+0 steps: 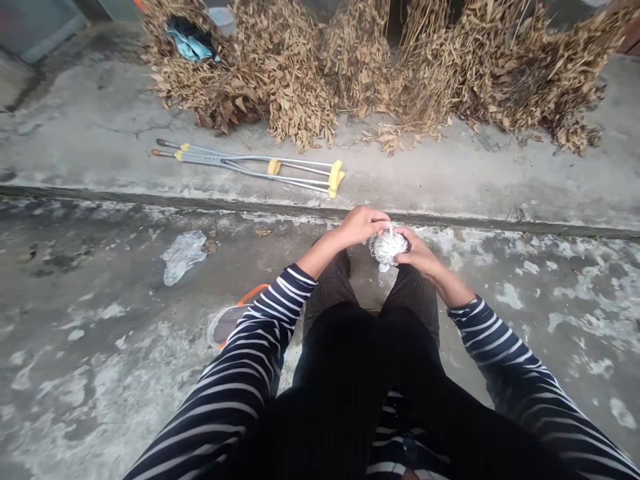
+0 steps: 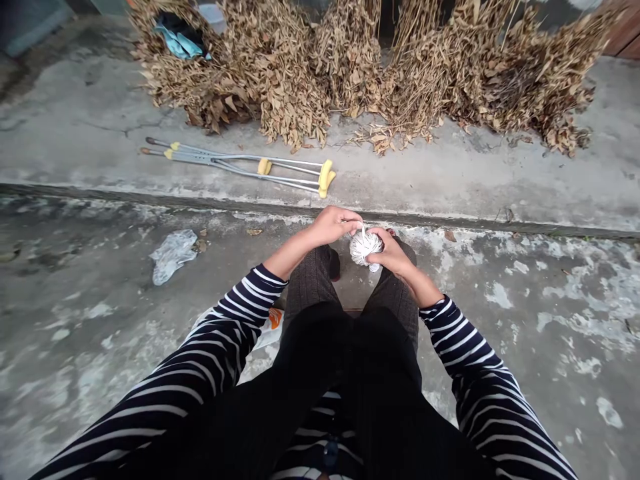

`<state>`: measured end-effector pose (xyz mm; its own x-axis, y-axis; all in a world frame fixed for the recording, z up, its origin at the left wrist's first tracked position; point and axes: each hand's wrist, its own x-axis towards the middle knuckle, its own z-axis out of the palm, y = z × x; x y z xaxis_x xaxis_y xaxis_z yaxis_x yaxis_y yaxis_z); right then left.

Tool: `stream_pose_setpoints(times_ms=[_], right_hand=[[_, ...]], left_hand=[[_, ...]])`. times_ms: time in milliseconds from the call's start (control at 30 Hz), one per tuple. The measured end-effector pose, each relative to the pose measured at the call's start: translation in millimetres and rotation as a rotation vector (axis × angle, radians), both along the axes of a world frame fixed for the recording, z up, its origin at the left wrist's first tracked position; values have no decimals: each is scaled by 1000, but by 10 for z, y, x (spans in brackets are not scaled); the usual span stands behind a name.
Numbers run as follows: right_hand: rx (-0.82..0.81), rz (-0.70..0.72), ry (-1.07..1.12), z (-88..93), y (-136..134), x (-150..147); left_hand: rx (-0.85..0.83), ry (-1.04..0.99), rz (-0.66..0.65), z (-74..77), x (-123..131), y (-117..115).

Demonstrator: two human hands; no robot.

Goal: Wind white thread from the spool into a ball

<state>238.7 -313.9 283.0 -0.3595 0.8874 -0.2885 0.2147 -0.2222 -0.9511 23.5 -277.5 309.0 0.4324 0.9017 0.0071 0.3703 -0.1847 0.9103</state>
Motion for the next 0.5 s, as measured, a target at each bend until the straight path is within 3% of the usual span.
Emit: stream_pose_setpoints(times_ms=[233, 367, 500], right_hand=[[-170, -2, 237, 362, -52, -23], [-216, 10, 369, 505, -91, -62], [-148, -76, 410, 550, -15, -83]], left_hand=[[51, -78, 91, -298, -8, 58], [-67, -165, 103, -474, 104, 27], [-104, -105, 217, -604, 264, -117]])
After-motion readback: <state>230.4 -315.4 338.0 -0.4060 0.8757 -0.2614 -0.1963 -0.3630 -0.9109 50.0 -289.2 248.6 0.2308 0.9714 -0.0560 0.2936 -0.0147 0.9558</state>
